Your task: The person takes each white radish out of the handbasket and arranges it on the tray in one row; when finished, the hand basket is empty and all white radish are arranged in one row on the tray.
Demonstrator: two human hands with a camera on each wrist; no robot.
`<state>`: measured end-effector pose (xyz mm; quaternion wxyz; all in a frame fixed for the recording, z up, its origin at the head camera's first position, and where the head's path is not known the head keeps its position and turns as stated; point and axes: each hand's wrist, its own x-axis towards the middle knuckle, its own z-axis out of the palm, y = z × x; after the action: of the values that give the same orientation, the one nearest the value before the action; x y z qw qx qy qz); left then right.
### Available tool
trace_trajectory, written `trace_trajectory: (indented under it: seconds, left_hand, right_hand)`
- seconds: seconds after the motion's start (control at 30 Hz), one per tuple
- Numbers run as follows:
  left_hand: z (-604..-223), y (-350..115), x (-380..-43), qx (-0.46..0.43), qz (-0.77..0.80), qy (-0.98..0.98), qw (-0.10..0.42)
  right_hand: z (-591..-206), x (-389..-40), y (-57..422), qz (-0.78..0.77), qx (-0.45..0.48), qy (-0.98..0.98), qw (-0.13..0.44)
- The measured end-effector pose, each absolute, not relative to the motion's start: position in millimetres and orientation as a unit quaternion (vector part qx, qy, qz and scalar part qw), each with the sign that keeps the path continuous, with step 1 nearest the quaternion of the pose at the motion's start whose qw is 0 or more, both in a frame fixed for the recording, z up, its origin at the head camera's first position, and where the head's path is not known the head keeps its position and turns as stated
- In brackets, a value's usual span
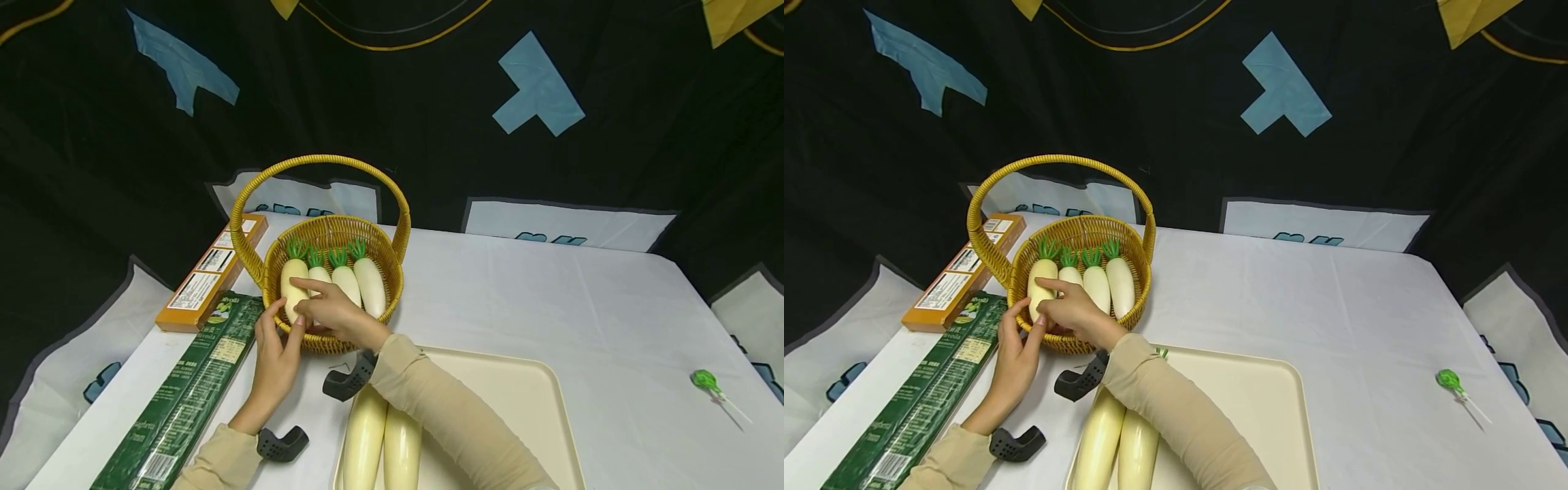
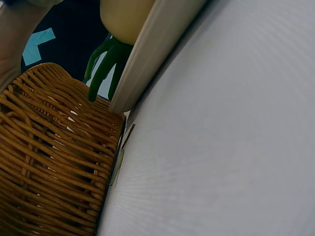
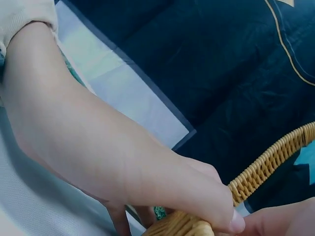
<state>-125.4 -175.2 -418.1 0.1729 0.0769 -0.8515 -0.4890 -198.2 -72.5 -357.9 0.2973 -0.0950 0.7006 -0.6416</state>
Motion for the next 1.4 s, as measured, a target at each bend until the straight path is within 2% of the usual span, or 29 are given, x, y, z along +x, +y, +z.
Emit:
trace_trajectory:
  seconds: [0.27,0.8,1.17,1.4]
  left_hand:
    - [-417.4,-176.5,-125.1,0.071,-0.499,-0.845,0.177]
    - [-415.9,-177.7,-127.6,0.062,-0.500,-0.843,0.186]
    - [-415.9,-178.5,-127.3,0.058,-0.497,-0.847,0.178]
    - [-419.0,-177.6,-126.1,0.061,-0.503,-0.846,0.166]
  right_hand:
    - [-358.8,-201.8,-68.9,-0.679,-0.103,0.650,0.325]
    - [-359.8,-209.7,-62.4,-0.745,-0.086,0.575,0.326]
    - [-355.6,-207.4,-54.2,-0.795,-0.073,0.498,0.340]
    - [-356.2,-202.2,-46.6,-0.810,-0.072,0.482,0.326]
